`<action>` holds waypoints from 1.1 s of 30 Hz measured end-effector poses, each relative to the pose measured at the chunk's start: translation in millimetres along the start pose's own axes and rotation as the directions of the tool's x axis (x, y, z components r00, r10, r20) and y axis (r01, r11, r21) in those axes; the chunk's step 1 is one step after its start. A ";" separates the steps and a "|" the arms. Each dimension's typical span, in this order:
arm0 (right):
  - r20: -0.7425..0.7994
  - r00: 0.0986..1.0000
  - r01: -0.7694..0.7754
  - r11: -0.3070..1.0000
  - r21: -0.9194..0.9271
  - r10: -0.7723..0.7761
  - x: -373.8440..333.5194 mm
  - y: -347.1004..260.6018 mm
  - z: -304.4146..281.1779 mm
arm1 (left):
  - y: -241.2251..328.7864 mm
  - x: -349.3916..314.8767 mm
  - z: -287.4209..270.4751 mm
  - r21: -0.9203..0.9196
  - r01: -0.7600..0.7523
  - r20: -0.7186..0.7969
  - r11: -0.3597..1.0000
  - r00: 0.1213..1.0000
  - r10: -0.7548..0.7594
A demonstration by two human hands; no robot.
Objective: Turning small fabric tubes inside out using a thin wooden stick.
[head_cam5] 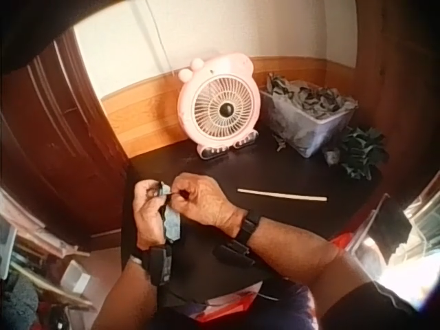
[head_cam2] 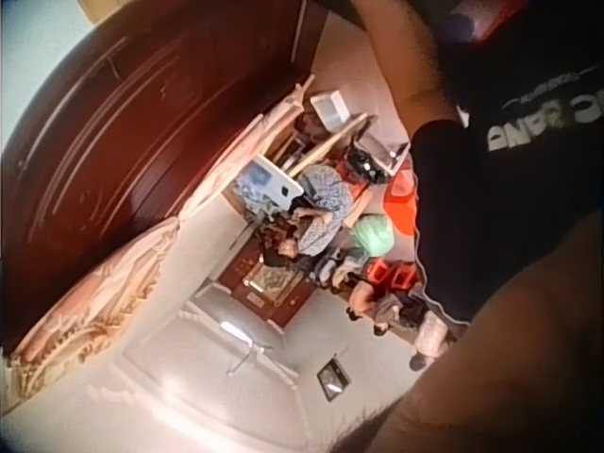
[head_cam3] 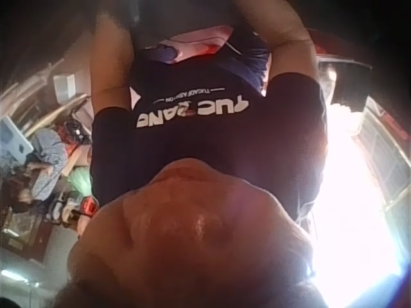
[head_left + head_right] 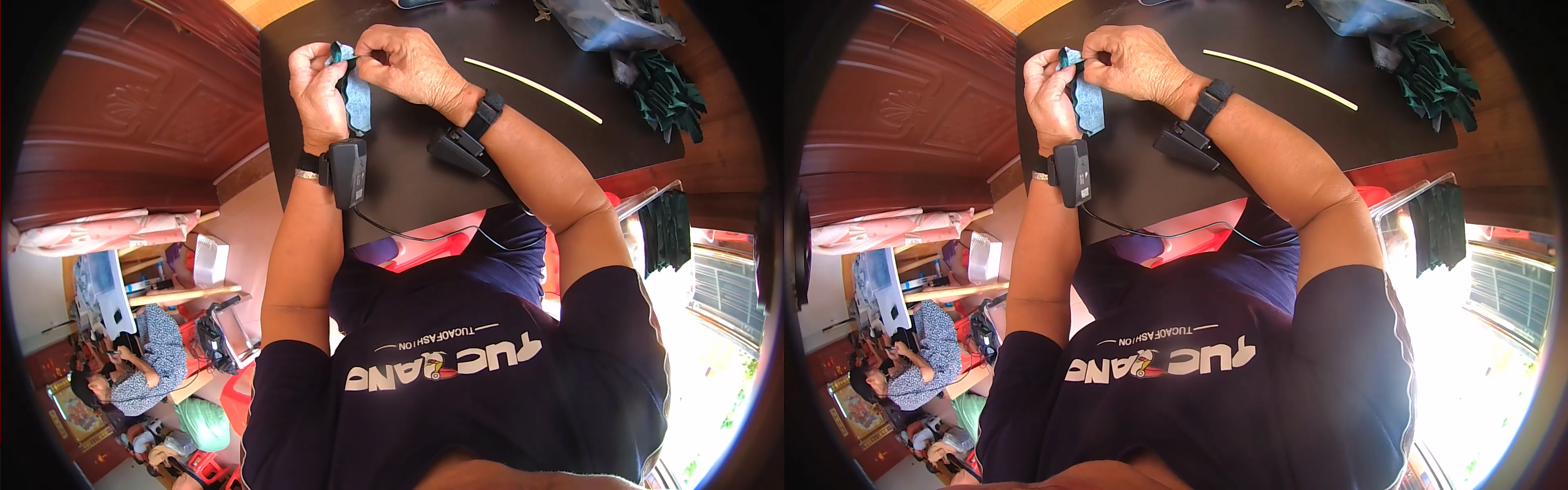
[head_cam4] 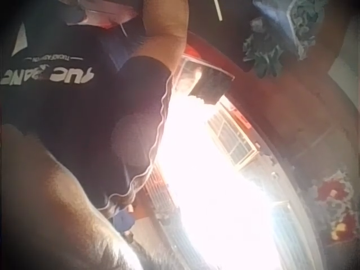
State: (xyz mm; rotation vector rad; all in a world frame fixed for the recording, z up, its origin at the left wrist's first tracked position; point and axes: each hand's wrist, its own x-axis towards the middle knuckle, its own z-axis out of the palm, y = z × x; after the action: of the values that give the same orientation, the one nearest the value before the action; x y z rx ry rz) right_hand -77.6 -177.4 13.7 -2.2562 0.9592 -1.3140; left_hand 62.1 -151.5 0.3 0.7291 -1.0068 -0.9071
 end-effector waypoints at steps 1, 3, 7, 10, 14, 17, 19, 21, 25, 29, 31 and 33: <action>0.004 1.000 -0.002 1.000 -0.005 0.003 0.1 0.4 -0.1 | -1.1 0.3 -0.8 0.000 0.001 0.004 1.000 1.000 -0.001; 0.006 1.000 -0.007 1.000 -0.010 0.007 0.0 0.8 0.3 | -3.5 1.1 -4.9 -0.008 0.052 0.051 0.999 0.997 -0.052; -0.006 0.999 0.035 0.997 -0.068 -0.035 -1.2 -1.2 2.2 | -7.0 3.5 -9.0 0.012 0.104 0.032 0.994 0.994 -0.104; -0.007 0.999 0.053 0.988 -0.143 -0.054 -0.8 -0.3 5.9 | -8.7 6.0 -16.1 -0.083 0.204 -0.007 0.975 0.979 -0.205; 0.009 0.998 0.070 0.992 -0.104 -0.069 -1.3 1.0 7.6 | -9.2 6.8 -24.6 -0.081 0.321 0.011 0.944 0.947 -0.321; 0.039 0.992 0.121 0.993 -0.012 -0.121 -0.4 9.5 2.3 | 1.4 0.8 -11.2 -0.189 0.380 0.087 0.905 0.925 -0.370; 0.044 0.999 0.030 1.000 0.002 -0.030 0.6 9.2 -1.6 | 1.4 -1.7 -6.3 -0.138 0.331 0.045 0.934 0.944 -0.328; 0.065 0.995 -0.075 0.997 0.000 0.075 3.1 9.8 -4.1 | -3.0 -1.3 -14.1 -0.063 0.347 0.155 0.936 0.930 -0.334; 0.060 0.998 -0.015 0.998 -0.062 0.019 1.9 6.9 -2.3 | -4.4 -2.5 -10.4 0.070 0.302 0.077 0.951 0.949 -0.307; 0.032 0.999 -0.012 0.995 -0.099 0.015 2.1 4.7 -1.3 | -3.2 -2.2 -8.3 0.027 0.289 0.124 0.957 0.949 -0.290; 0.016 0.999 -0.048 0.996 -0.073 0.050 1.8 5.9 -1.2 | -2.5 -2.9 -5.8 0.115 0.291 0.080 0.950 0.950 -0.301; 0.015 1.000 -0.007 0.998 -0.067 0.008 1.0 7.3 -1.2 | -4.5 -2.5 -6.0 0.119 0.288 0.092 0.950 0.950 -0.300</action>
State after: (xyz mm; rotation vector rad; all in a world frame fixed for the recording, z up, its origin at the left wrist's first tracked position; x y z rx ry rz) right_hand -81.1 -183.2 10.5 -2.3063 1.0201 -1.2772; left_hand 65.7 -150.7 -6.6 0.9433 -1.0645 -1.1702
